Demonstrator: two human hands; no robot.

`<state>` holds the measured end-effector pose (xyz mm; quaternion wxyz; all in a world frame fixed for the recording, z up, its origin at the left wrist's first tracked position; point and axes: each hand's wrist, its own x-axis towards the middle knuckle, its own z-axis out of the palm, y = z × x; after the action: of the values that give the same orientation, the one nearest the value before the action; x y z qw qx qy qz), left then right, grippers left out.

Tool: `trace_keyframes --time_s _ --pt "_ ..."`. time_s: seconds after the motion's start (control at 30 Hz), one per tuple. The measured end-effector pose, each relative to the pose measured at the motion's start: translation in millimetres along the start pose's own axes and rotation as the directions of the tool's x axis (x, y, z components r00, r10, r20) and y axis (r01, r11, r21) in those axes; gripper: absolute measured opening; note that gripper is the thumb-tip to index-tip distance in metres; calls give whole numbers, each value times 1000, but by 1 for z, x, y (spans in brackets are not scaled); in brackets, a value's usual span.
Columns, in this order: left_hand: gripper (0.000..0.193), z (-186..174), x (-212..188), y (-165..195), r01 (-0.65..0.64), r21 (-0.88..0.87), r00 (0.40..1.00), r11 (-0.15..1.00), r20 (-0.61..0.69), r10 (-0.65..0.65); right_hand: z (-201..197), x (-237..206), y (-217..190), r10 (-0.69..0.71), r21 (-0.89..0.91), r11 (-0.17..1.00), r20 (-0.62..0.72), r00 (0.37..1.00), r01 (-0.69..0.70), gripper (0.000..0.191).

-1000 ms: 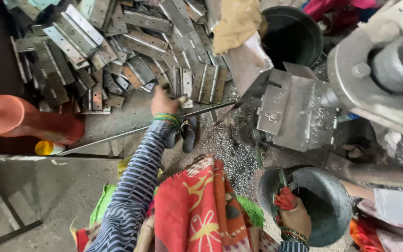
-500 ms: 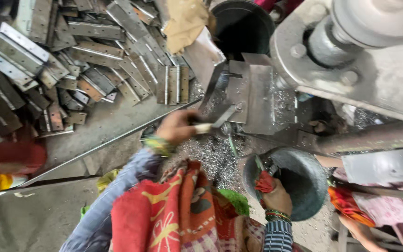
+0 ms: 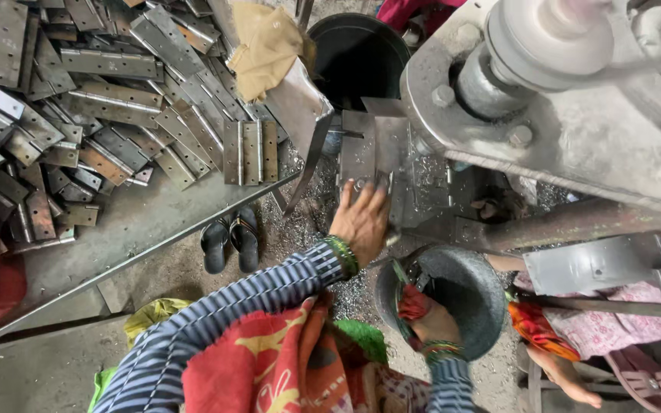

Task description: The person repeatedly picks up metal brackets from a pile, places them into a press machine, and operates the press with a lever. The person then removes the processed brackets and places them back onto the pile. This cycle continues throughout the clip.

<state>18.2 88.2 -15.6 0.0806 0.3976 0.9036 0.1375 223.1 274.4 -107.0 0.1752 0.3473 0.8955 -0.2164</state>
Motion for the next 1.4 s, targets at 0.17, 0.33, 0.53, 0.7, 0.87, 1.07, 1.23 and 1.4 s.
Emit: trace_keyframes --time_s 0.17,0.33,0.53,0.7,0.87,1.07,1.23,1.4 --pt "76 22 25 6 17 123 998 992 65 -25 -29 -7 1 48 -62 997 28 998 -46 49" --pt "85 31 29 3 51 110 997 993 -61 -44 23 -6 -6 29 80 997 -148 989 -18 48" --pt "82 23 20 -9 49 25 998 998 -26 -49 29 0 3 -12 131 991 -145 989 31 48" --pt "87 23 32 -16 71 78 991 994 -118 -61 -2 -10 9 56 47 997 -70 996 -53 48" --pt "82 25 45 -16 86 45 991 995 -110 -80 26 -9 2 47 133 991 -178 983 -23 48" --pt "76 27 39 -17 67 91 993 994 -103 -57 27 -6 2 10 150 988 -177 984 17 47" --pt "74 28 64 -22 96 37 991 995 -93 -93 -11 -12 5 55 60 997 -76 996 -50 47" --pt "75 29 75 -22 125 93 988 988 -103 -116 19 -16 -1 14 146 989 -219 976 19 47"
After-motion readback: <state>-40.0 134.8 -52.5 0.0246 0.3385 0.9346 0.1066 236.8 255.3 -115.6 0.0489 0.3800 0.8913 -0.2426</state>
